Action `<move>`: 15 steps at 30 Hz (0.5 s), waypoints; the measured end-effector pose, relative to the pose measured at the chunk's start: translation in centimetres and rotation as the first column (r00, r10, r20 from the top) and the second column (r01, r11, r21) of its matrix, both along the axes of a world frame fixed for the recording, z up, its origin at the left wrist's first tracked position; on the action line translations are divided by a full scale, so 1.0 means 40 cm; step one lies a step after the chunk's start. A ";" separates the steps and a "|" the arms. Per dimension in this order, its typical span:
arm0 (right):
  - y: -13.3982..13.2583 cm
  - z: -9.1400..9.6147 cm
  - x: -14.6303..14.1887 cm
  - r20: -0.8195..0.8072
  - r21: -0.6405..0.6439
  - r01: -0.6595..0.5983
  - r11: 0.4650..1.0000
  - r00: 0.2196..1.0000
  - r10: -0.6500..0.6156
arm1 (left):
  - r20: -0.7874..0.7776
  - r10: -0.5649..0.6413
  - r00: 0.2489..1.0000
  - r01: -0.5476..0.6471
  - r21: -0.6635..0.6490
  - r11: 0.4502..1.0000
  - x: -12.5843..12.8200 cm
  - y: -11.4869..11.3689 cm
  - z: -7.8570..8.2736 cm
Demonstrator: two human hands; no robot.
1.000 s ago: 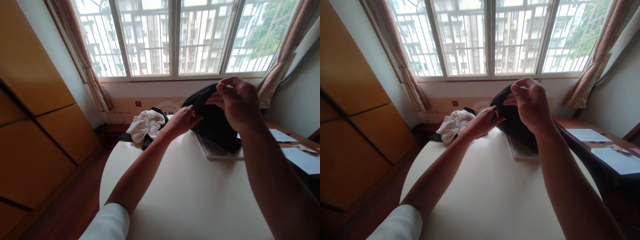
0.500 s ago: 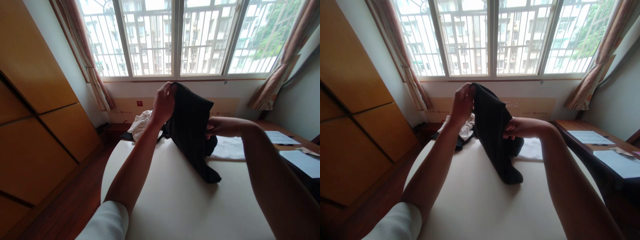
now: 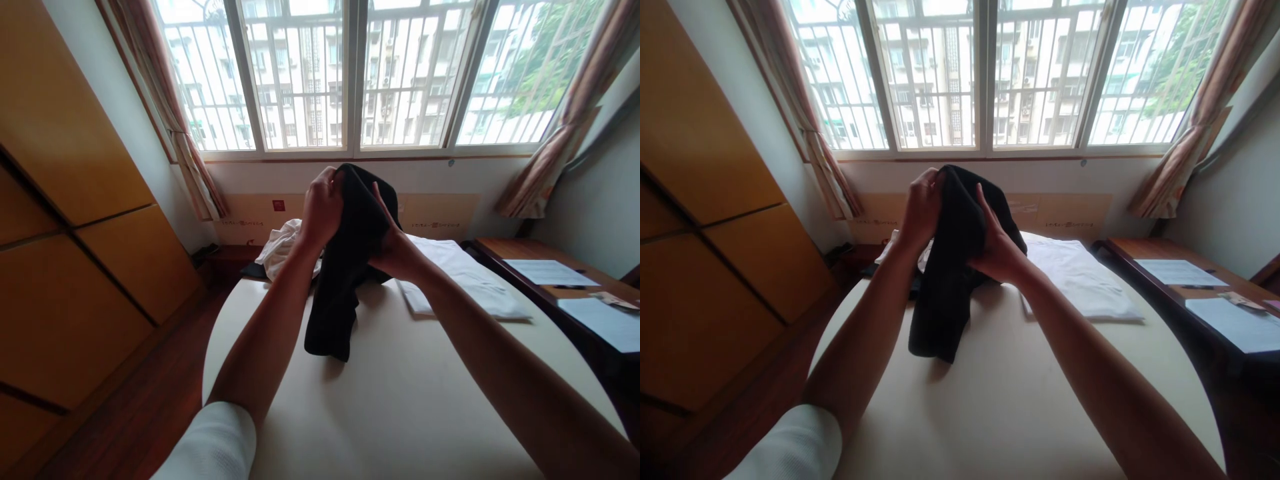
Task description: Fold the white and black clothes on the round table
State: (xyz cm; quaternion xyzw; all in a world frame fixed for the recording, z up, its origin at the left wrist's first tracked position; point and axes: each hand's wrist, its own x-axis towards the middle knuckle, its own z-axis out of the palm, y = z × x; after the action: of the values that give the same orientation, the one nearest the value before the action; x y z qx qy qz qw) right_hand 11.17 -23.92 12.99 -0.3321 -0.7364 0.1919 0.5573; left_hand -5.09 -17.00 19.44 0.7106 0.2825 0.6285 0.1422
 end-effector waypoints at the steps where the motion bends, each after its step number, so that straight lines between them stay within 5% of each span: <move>1: -0.003 -0.001 -0.002 0.043 0.035 0.043 0.998 0.998 -0.045 | -0.015 0.001 1.000 -0.001 -0.008 1.000 0.005 0.003 -0.006; 6: 0.005 0.024 0.051 -0.025 0.103 0.447 0.889 0.894 -0.447 | 0.043 0.044 0.998 -0.044 -0.007 0.999 -0.003 0.023 -0.012; 13: 0.032 0.024 0.171 0.115 0.086 0.859 0.505 0.495 -0.862 | 0.079 -0.009 0.997 0.010 -0.010 1.000 -0.046 0.044 0.004; 15: 0.041 0.011 0.176 0.236 -0.022 0.850 0.527 0.517 -0.823 | 0.065 -0.022 0.998 0.024 -0.018 1.000 -0.042 0.041 0.003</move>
State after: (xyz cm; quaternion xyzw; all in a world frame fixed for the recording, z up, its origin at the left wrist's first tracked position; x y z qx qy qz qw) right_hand 18.21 -22.29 13.41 -0.6995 -0.5215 -0.0849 0.4812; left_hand -6.78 -15.34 19.54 0.6917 0.2755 0.6469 0.1652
